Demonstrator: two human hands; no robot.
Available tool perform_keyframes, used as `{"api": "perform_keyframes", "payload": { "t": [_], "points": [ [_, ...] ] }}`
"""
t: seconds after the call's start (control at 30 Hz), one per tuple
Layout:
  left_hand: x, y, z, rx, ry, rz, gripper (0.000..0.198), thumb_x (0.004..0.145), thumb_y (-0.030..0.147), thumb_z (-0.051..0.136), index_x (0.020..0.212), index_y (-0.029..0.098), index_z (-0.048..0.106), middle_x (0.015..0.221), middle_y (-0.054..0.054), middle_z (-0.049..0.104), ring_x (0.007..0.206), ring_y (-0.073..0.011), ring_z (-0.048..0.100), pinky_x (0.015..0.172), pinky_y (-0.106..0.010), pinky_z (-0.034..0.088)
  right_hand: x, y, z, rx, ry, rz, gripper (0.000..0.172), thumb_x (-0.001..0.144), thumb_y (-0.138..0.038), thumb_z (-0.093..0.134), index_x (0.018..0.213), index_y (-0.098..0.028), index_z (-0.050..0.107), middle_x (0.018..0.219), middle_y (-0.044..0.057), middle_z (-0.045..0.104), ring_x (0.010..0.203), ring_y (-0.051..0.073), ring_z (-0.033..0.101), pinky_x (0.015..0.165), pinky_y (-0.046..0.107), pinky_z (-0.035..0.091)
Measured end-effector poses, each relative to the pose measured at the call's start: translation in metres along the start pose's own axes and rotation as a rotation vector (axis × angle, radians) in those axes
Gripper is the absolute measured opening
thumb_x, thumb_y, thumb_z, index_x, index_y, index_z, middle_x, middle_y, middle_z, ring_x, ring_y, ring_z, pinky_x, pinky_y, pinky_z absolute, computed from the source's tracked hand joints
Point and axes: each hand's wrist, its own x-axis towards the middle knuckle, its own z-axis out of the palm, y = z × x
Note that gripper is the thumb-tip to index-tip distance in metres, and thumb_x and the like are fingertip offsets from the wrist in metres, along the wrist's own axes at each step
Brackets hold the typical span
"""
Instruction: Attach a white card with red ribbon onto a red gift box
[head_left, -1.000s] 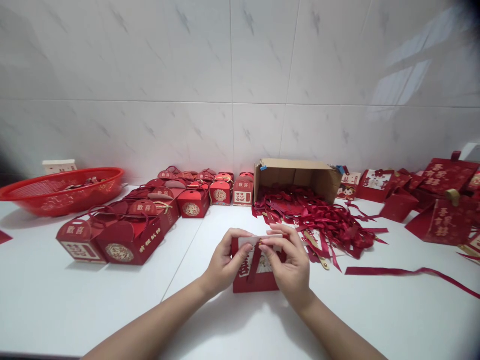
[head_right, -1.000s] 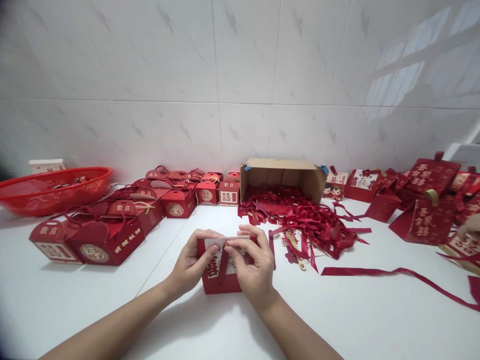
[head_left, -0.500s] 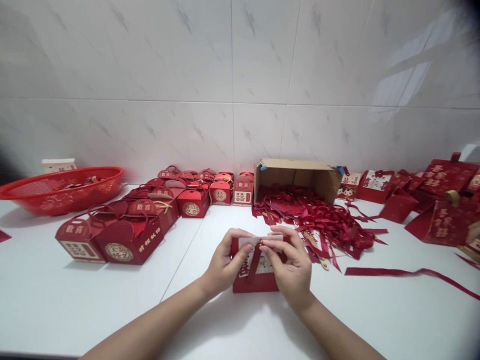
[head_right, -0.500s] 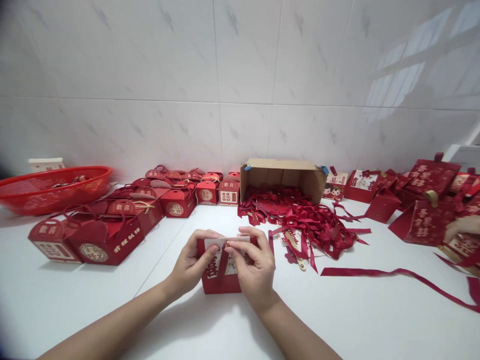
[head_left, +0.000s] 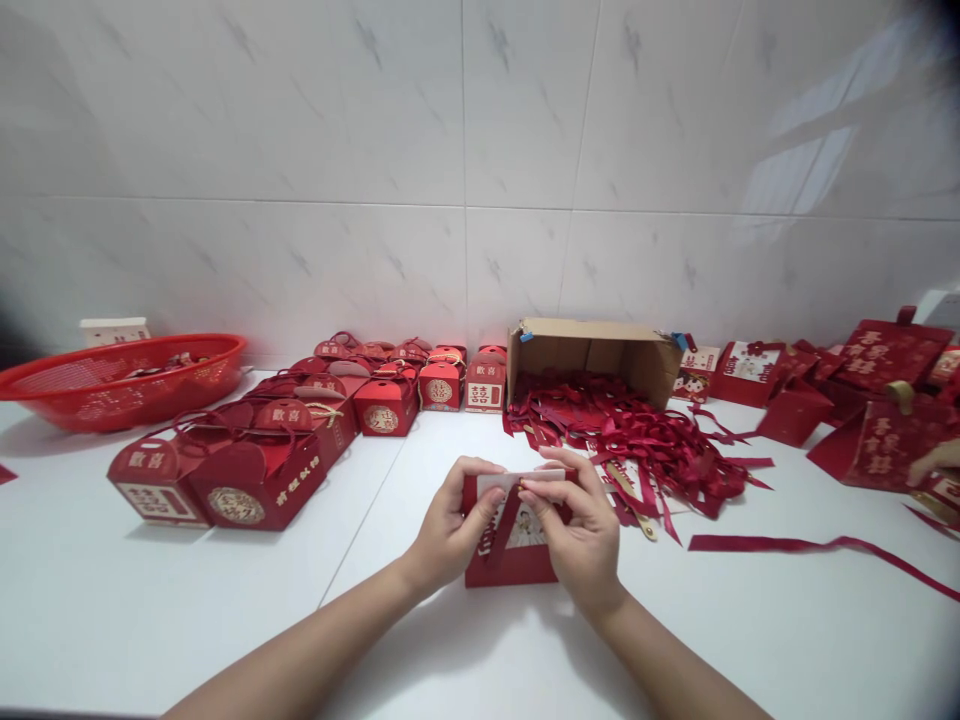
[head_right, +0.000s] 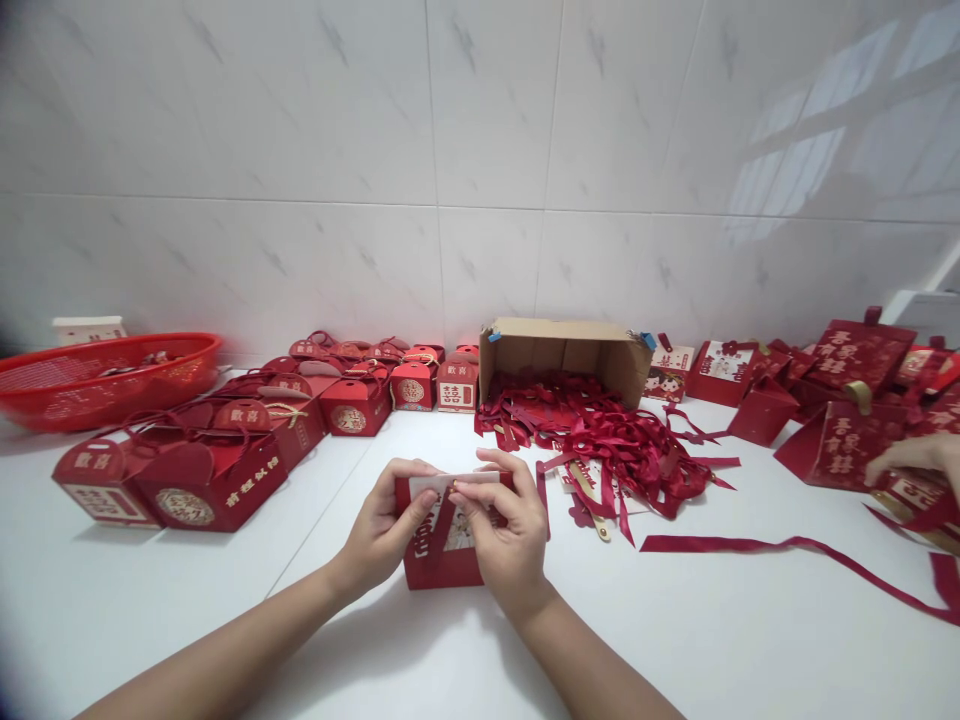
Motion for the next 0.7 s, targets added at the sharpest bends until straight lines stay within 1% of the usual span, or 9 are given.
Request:
{"api": "perform_keyframes", "payload": {
  "t": [0.17,0.33,0.43,0.57,0.7],
  "points": [
    [-0.0012,-0.0009,-0.0001,0.016,-0.006,0.019,0.011,0.09,0.027,0.051,0.098,0.02,0.051,0.094,-0.005,0.056,0.089,-0.0179,0.057,0.081,-0.031,0.045,0.0007,-0.0008,-0.0008,-0.014,-0.016,-0.023,0.011,0.078,-0.013,0.064,0.081,-0.022,0.071,0.11,0.008,0.058,0.092,0.018,0.062,0.082,0.036,0.054],
    [-0.0017,-0.0007,-0.0014,0.011,-0.03,0.044,0.011,0.091,0.027,0.049,0.099,0.02,0.05,0.094,-0.005,0.055,0.089,-0.0175,0.056,0.079,-0.031,0.044,0.0015,-0.0023,-0.0013,-0.015,-0.033,-0.024,0.01,0.079,-0.014,0.064,0.082,-0.022,0.07,0.11,0.008,0.057,0.091,0.018,0.061,0.08,0.035,0.054],
    [-0.0018,-0.0006,-0.0024,0.003,-0.055,0.062,0.01,0.091,0.025,0.049,0.1,0.021,0.05,0.093,-0.004,0.055,0.087,-0.0165,0.056,0.079,-0.03,0.044,0.0027,-0.0019,-0.0028,-0.014,-0.045,-0.028,0.01,0.079,-0.014,0.064,0.082,-0.022,0.069,0.106,0.008,0.058,0.093,0.018,0.061,0.08,0.034,0.054],
    [-0.0021,-0.0012,-0.003,0.017,-0.058,0.083,0.01,0.091,0.023,0.048,0.101,0.023,0.05,0.092,-0.002,0.056,0.085,-0.0148,0.056,0.078,-0.028,0.044,0.0048,-0.0023,-0.0044,0.004,-0.069,-0.045,0.01,0.079,-0.014,0.063,0.082,-0.022,0.068,0.103,0.007,0.057,0.095,0.019,0.06,0.08,0.033,0.053],
    [-0.001,0.0007,-0.0036,0.008,-0.072,0.063,0.01,0.091,0.023,0.048,0.101,0.024,0.05,0.093,-0.002,0.057,0.086,-0.0149,0.057,0.078,-0.027,0.046,0.0053,-0.003,-0.0036,-0.007,-0.058,-0.021,0.01,0.08,-0.014,0.062,0.082,-0.022,0.068,0.104,0.007,0.057,0.092,0.017,0.06,0.079,0.031,0.053]
  ]
}}
